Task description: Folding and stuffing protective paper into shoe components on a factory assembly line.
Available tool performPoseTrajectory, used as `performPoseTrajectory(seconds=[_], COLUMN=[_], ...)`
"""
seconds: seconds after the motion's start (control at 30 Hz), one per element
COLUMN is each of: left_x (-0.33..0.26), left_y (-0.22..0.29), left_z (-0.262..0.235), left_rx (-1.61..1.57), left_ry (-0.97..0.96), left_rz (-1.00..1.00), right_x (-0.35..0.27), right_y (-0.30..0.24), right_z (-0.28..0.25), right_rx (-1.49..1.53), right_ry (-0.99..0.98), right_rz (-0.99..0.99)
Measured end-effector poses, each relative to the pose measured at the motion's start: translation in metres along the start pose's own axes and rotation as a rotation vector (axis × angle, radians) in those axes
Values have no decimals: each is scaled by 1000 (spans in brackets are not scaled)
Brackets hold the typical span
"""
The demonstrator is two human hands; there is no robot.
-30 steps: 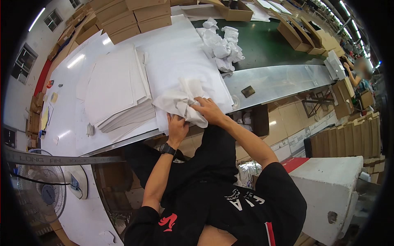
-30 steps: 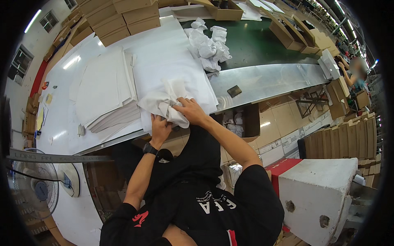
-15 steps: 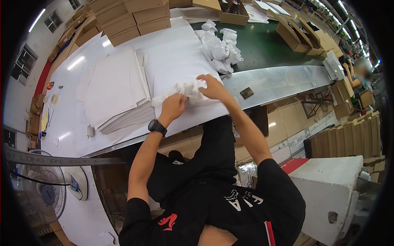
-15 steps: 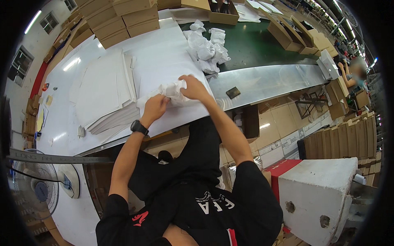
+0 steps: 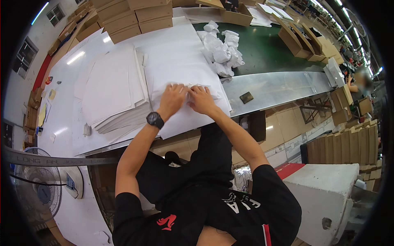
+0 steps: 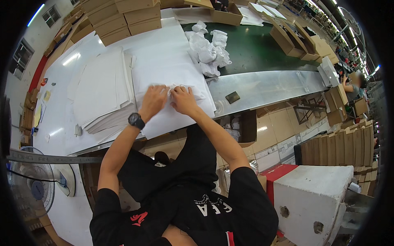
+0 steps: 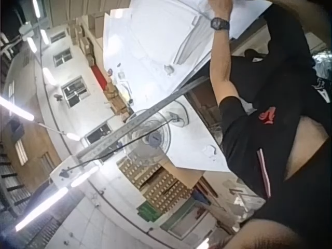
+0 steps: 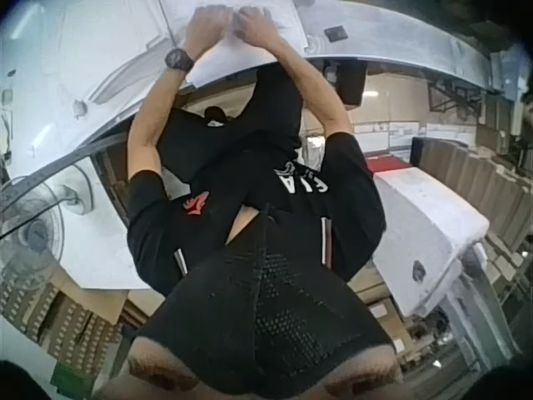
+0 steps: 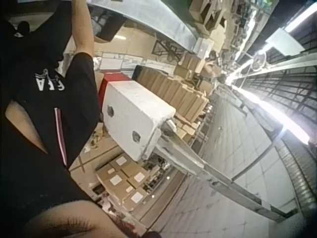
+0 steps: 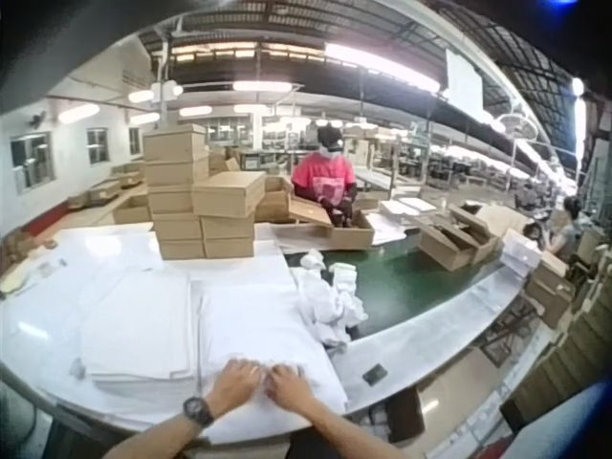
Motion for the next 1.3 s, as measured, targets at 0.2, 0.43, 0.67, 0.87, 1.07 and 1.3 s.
performPoseTrajectory(seconds=[0.2, 0.43, 0.67, 0.87, 1.07, 1.3], left_x=[-29, -57, -71, -17, -35, -21], left_y=[-18, 21, -14, -47, -6, -50], left_z=[17, -17, 20, 46, 21, 41], left_rx=[-252, -41, -538, -501, -204, -429], left_ry=[37, 154, -95, -301, 140, -59], left_rz=[-150, -18, -218, -426, -210, -238], right_x=[28, -22, -16, 48, 39, 36], right_y=[8, -24, 7, 53, 19, 55], right_z=[4, -46, -16, 2, -7, -2], right_rx=[111, -55, 397, 273, 141, 281], right_ry=[-15, 199, -203, -229, 23, -112], right_rz=[-16, -189, 98, 118, -60, -101])
Point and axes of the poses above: each hand's wrist, its own x-axis towards the middle knuckle, its own z-axis out of the palm, y = z × x, the point moved 10 cm from there along x, towards the middle knuckle, and after that the axes turned 5 degrees about y, right-handed, at the moved point
